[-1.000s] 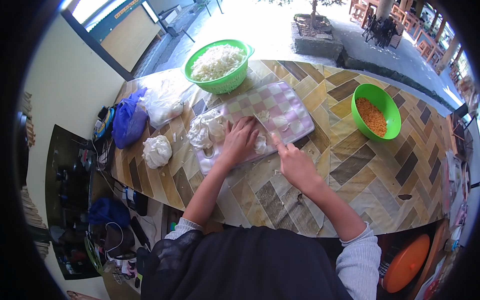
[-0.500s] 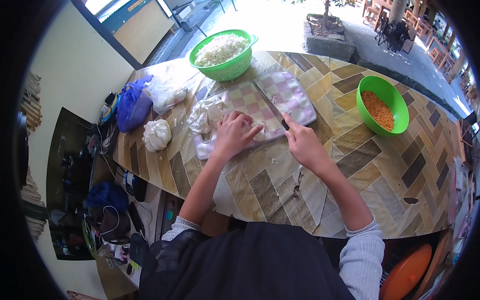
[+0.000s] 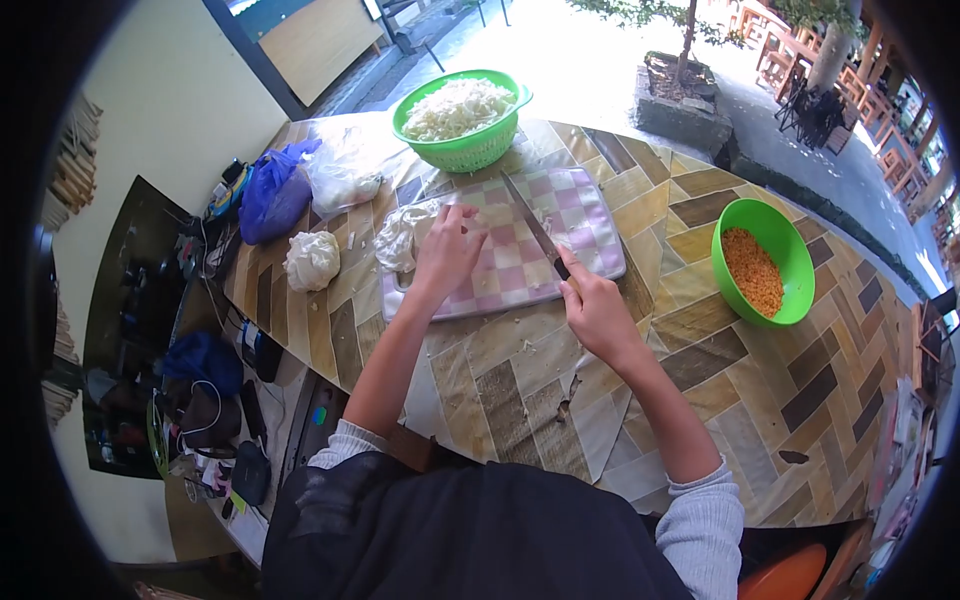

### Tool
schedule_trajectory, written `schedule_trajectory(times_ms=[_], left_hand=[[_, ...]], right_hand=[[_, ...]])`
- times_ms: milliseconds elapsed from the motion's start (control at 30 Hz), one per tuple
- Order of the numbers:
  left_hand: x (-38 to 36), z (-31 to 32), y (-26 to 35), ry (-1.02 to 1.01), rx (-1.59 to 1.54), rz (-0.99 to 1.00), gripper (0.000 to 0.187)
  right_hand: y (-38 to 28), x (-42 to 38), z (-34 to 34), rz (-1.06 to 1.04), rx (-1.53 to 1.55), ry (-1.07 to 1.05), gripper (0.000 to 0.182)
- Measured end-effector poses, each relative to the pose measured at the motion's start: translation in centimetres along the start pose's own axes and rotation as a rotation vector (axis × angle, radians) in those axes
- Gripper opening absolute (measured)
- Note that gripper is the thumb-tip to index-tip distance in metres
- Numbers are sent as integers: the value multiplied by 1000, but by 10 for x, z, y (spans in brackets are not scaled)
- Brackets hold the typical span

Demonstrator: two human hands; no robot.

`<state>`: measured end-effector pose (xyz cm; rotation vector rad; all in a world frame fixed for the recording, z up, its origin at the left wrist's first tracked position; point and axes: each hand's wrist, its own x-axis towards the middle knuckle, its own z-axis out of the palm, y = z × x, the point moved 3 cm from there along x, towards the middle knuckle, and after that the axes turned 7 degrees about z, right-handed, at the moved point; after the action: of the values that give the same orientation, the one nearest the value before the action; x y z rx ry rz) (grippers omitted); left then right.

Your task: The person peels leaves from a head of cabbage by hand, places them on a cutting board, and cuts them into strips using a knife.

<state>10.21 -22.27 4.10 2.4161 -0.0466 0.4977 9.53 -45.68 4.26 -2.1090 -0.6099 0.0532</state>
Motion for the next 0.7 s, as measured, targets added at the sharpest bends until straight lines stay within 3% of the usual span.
schedule_trajectory(times_ms=[100, 167, 267, 367, 467, 567, 700], left_hand=[[5, -4, 4, 0, 6, 109, 28], [7, 1, 5, -16, -7, 205, 28], [21, 6, -1, 135, 104, 149, 33], [39, 21, -26, 75, 113, -14, 41], [47, 33, -26, 17, 217, 13, 44], [53, 38, -28, -10, -1, -92, 40], [50, 37, -29, 39, -367, -22, 33]], right_hand=[[11, 5, -2, -54, 33, 46, 51], [12, 6, -6, 54, 53, -10, 51], [12, 5, -10, 141, 57, -64, 51], [17, 5, -6, 78, 68, -34, 51], [18, 4, -3, 44, 75, -30, 51], [18, 2, 0, 34, 62, -38, 51], [15, 2, -1, 70, 57, -56, 51]])
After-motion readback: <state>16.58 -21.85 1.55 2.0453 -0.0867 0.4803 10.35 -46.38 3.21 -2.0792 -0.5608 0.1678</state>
